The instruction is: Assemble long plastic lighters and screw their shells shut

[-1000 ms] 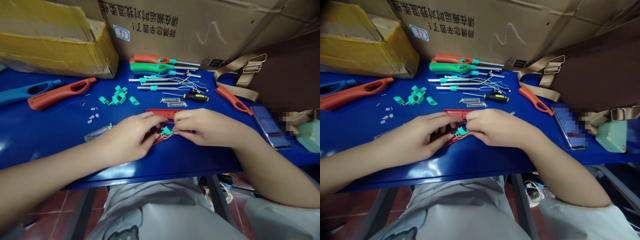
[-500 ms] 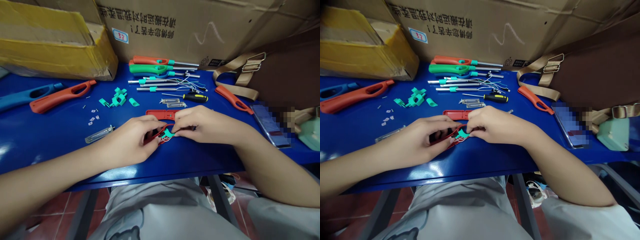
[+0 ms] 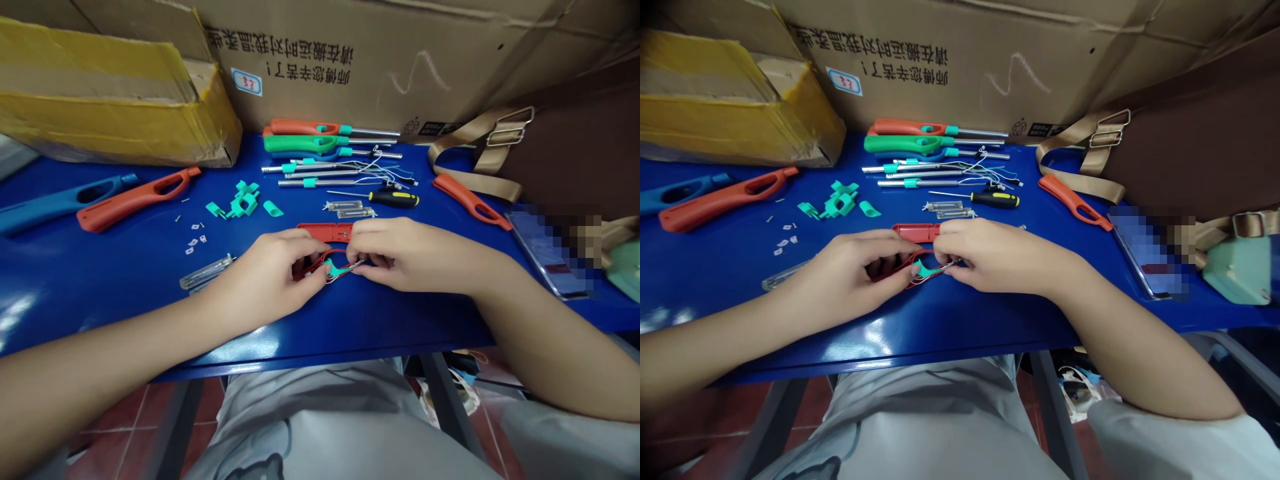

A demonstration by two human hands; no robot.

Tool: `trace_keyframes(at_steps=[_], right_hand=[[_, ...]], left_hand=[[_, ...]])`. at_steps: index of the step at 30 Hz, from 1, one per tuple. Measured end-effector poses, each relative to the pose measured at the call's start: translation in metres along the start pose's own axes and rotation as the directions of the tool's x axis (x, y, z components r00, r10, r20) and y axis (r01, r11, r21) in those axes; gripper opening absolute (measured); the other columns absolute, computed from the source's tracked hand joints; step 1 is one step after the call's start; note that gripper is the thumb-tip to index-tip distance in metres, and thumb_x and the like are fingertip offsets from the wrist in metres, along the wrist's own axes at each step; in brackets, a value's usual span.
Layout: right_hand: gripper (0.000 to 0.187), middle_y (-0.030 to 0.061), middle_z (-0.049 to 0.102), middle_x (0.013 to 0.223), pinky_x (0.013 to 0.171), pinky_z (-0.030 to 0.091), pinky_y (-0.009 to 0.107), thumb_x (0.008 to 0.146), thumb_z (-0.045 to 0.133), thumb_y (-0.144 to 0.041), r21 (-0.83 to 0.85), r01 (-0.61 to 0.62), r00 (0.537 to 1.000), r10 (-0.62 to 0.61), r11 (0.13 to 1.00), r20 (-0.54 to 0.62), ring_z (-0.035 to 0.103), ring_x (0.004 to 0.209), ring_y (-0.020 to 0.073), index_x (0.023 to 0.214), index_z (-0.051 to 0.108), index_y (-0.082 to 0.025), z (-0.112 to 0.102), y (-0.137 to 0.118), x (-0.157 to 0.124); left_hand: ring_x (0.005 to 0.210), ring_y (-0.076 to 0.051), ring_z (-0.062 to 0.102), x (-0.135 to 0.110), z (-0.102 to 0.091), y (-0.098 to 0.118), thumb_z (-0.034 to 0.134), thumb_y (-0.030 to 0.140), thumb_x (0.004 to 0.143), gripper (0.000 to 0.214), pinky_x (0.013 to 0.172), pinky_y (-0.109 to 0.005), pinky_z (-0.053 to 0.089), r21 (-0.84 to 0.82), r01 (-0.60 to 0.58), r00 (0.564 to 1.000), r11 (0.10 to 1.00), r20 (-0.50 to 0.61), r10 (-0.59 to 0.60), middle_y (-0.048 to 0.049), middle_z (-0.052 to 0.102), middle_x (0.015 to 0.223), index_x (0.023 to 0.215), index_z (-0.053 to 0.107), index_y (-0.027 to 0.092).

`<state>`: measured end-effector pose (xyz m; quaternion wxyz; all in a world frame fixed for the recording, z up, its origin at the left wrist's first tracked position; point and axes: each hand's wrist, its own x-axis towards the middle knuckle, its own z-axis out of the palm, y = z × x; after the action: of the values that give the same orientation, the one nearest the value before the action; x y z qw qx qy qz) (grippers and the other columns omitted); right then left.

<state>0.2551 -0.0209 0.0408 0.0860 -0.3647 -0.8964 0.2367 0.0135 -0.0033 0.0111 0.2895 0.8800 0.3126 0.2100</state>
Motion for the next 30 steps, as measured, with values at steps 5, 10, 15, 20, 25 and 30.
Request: trace_keyframes(at_steps=[5,10,15,20,25,30], right_hand=[[0.009,0.0036,0.063,0.093,0.075,0.044,0.027,0.094,0.058,-0.011,0.012,0.021,1.0,-0.021,1.0,-0.012,0.058,0.084,0.0147,0.092,0.066,-0.015,0.002,0.002,0.001],[0.01,0.0026,0.064,0.091,0.073,0.043,0.027,0.095,0.054,-0.011,0.034,-0.01,1.0,0.011,0.999,-0.024,0.057,0.08,0.014,0.093,0.063,-0.016,0.001,0.003,0.003],[0.017,0.0009,0.06,0.092,0.068,0.042,0.024,0.088,0.055,-0.005,0.095,0.001,0.999,-0.004,0.995,0.032,0.054,0.075,0.0113,0.097,0.064,-0.017,-0.003,0.004,0.0],[0.018,0.0011,0.059,0.096,0.064,0.04,0.024,0.084,0.059,-0.004,0.105,0.016,0.998,-0.023,0.994,0.065,0.051,0.071,0.0093,0.094,0.067,-0.017,-0.005,0.003,-0.001],[0.022,-0.0004,0.054,0.079,0.065,0.038,0.024,0.094,0.062,-0.017,0.052,-0.001,0.998,0.004,0.999,-0.055,0.049,0.068,0.0095,0.072,0.059,-0.015,0.003,0.003,0.006],[0.009,-0.0017,0.055,0.08,0.062,0.037,0.023,0.088,0.07,-0.014,0.012,-0.08,0.988,0.081,0.997,-0.135,0.048,0.067,0.0089,0.085,0.061,-0.015,0.011,0.004,0.008]], left_hand=[[0.08,-0.014,0.064,-0.001,-0.002,-0.002,0.062,0.024,0.093,0.033,0.072,-0.026,0.052,0.015,-0.041,0.999,0.999,-0.014,0.041,-0.004,0.067,0.099,0.125,0.069,0.018],[0.108,-0.024,0.065,-0.002,-0.006,-0.005,0.067,0.035,0.091,0.04,0.092,-0.038,0.056,0.169,-0.175,0.984,0.97,0.058,0.168,-0.0088,0.063,0.125,0.129,0.068,0.023],[0.113,-0.024,0.066,-0.002,-0.006,-0.009,0.06,0.025,0.096,0.028,0.095,-0.038,0.057,0.211,-0.224,0.974,0.952,0.082,0.211,-0.0082,0.067,0.125,0.12,0.072,0.021],[0.108,-0.022,0.068,-0.002,-0.005,-0.011,0.057,0.023,0.099,0.023,0.093,-0.037,0.058,0.247,-0.27,0.963,0.931,0.056,0.264,-0.0064,0.072,0.121,0.115,0.074,0.02],[0.103,-0.024,0.071,-0.006,-0.003,-0.01,0.052,0.026,0.104,0.026,0.094,-0.04,0.059,0.417,-0.364,0.926,0.833,0.065,0.372,-0.0058,0.077,0.115,0.114,0.075,0.016],[0.105,-0.026,0.071,-0.011,0.001,-0.008,0.049,0.019,0.104,0.028,0.093,-0.041,0.06,0.552,-0.424,0.899,0.718,0.158,0.409,-0.0113,0.077,0.115,0.109,0.075,0.01]])
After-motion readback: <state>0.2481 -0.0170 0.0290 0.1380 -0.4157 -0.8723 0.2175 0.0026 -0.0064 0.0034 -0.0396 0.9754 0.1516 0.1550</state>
